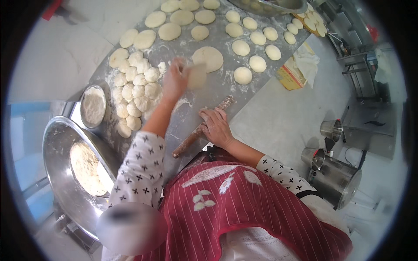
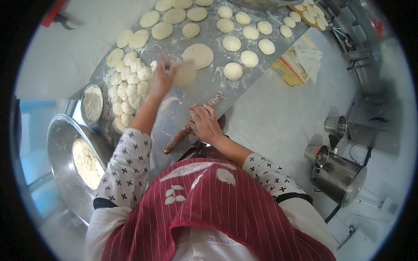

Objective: The person rolls small dough balls into flat circular discs using a rolling pin on a floured metal countertop. The person repeatedly flattens the dough, rotates it, and places the finished discs on the counter.

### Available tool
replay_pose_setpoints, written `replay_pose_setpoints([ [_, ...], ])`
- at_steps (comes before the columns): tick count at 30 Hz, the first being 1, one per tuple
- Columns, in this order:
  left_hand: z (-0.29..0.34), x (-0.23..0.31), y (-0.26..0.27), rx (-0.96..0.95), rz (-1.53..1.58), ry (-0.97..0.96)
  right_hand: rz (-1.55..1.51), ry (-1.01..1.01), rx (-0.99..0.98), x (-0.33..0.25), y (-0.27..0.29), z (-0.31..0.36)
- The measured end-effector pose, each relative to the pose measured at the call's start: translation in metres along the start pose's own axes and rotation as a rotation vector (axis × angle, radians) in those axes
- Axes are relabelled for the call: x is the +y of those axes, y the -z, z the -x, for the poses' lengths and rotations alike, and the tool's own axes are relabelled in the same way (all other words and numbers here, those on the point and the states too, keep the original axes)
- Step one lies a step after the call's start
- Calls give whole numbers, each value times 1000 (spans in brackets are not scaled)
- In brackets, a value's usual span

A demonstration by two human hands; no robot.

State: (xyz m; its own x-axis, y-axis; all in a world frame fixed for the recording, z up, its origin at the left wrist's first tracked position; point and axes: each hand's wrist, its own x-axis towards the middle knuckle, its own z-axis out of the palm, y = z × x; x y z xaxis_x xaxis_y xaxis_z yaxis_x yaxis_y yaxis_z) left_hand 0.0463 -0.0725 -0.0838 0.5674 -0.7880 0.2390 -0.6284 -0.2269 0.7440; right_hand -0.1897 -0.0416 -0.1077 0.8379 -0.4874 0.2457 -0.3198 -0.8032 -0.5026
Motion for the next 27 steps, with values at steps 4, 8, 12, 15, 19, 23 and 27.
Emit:
replay_pose_setpoints([
  [4,-30,-37,51,-48,-644,-81,13,68,27,5,-3,-9],
  [8,-20,-38,53,-116,-411,54,10,66,15,9,-7,-12],
  [12,36,-70,20,-283,11,321,12,92,19,9,-3,-13],
  [15,24,-46,13,-240,-151,306,-2,117,27,15,-3,-21],
  [19,5,20,-31,42,-490,214,-32,136,14,19,-6,-33],
  [23,22,1,-62,50,-767,97,-33,66,-32,15,-4,-45],
  [27,-11,-1,-58,81,-703,145,-22,77,36,12,-12,-46],
])
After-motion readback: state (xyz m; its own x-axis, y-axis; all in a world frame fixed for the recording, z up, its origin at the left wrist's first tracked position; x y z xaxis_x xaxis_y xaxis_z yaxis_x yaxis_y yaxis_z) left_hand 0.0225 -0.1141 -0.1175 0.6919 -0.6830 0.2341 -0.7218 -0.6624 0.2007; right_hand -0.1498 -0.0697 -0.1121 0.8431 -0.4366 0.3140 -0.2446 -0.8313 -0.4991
